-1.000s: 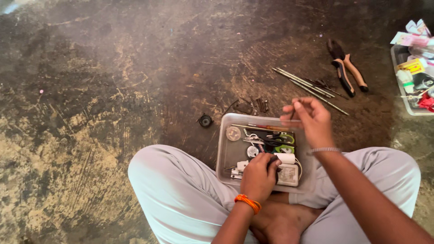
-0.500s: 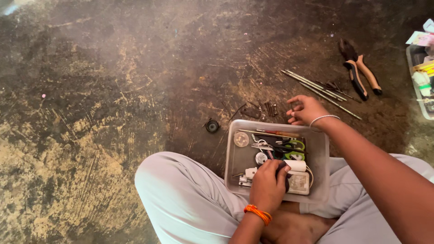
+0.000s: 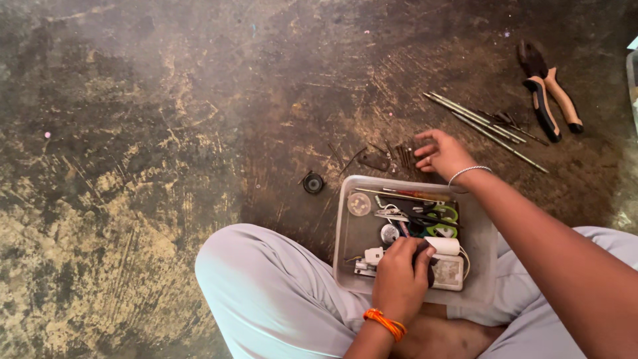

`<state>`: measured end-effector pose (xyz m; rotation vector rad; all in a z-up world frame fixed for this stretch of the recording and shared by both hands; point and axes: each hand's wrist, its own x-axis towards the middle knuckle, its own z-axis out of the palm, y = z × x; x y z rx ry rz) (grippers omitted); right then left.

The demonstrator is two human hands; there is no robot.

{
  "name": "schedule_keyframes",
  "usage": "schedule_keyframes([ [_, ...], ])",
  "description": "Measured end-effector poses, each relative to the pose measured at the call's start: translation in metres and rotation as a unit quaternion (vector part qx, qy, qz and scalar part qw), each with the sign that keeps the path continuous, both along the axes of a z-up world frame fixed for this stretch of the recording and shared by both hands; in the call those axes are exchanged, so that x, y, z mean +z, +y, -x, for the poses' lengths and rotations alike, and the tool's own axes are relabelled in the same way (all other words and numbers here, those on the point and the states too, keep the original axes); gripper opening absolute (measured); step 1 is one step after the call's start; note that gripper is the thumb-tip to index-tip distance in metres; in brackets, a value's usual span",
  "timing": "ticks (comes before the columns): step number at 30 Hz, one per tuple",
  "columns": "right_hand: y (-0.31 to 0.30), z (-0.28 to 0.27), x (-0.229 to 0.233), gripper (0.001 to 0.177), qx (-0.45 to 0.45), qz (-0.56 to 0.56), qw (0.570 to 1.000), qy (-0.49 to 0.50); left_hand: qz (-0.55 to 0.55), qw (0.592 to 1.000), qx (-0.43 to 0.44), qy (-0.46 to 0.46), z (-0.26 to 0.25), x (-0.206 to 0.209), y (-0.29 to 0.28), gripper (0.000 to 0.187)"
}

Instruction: The person sits cross-legged on the floor and wipes various small tools and objects with a dark cloth. They handle items one at a time from a plastic tray, including a white power strip, a small white plug, scissors, and metal rods, then place them back into the tray or on the floor.

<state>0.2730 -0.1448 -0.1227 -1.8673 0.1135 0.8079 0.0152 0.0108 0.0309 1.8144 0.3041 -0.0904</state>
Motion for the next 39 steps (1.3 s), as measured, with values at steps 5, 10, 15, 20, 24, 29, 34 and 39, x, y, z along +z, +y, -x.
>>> schedule_keyframes([
  [5, 0.003, 0.011, 0.025, 0.053, 0.019, -0.025, 0.996, -0.081, 0.010, 1.000, 0.013, 0.019, -0.002, 0.003, 0.000, 0.025],
  [10, 0.014, 0.061, 0.098, 0.035, 0.035, 0.041, 0.951, -0.304, 0.022, 0.998, 0.058, -0.009, -0.002, 0.000, -0.003, 0.026],
  [15, -0.003, 0.122, 0.154, 0.023, 0.047, 0.121, 0.889, -0.439, 0.056, 0.984, 0.152, -0.069, -0.001, -0.018, -0.004, 0.027],
  [20, -0.029, 0.177, 0.176, 0.023, 0.015, 0.159, 0.878, -0.451, 0.224, 0.935, 0.264, 0.075, -0.008, -0.043, 0.004, 0.043],
  [24, -0.040, 0.200, 0.175, 0.024, 0.100, 0.109, 0.897, -0.417, 0.300, 0.919, 0.251, 0.043, -0.008, -0.037, 0.010, 0.074],
  [29, -0.035, 0.204, 0.151, 0.038, 0.249, 0.173, 0.871, -0.385, 0.147, 0.969, 0.198, -0.020, 0.004, -0.032, 0.014, 0.077],
  [34, -0.033, 0.209, 0.128, 0.041, 0.317, 0.322, 0.823, -0.344, 0.106, 0.969, 0.210, -0.081, 0.012, -0.050, 0.010, 0.048],
  [39, -0.037, 0.213, 0.137, 0.045, 0.264, 0.285, 0.877, -0.283, 0.112, 0.972, 0.204, 0.037, 0.008, -0.019, 0.013, 0.032],
])
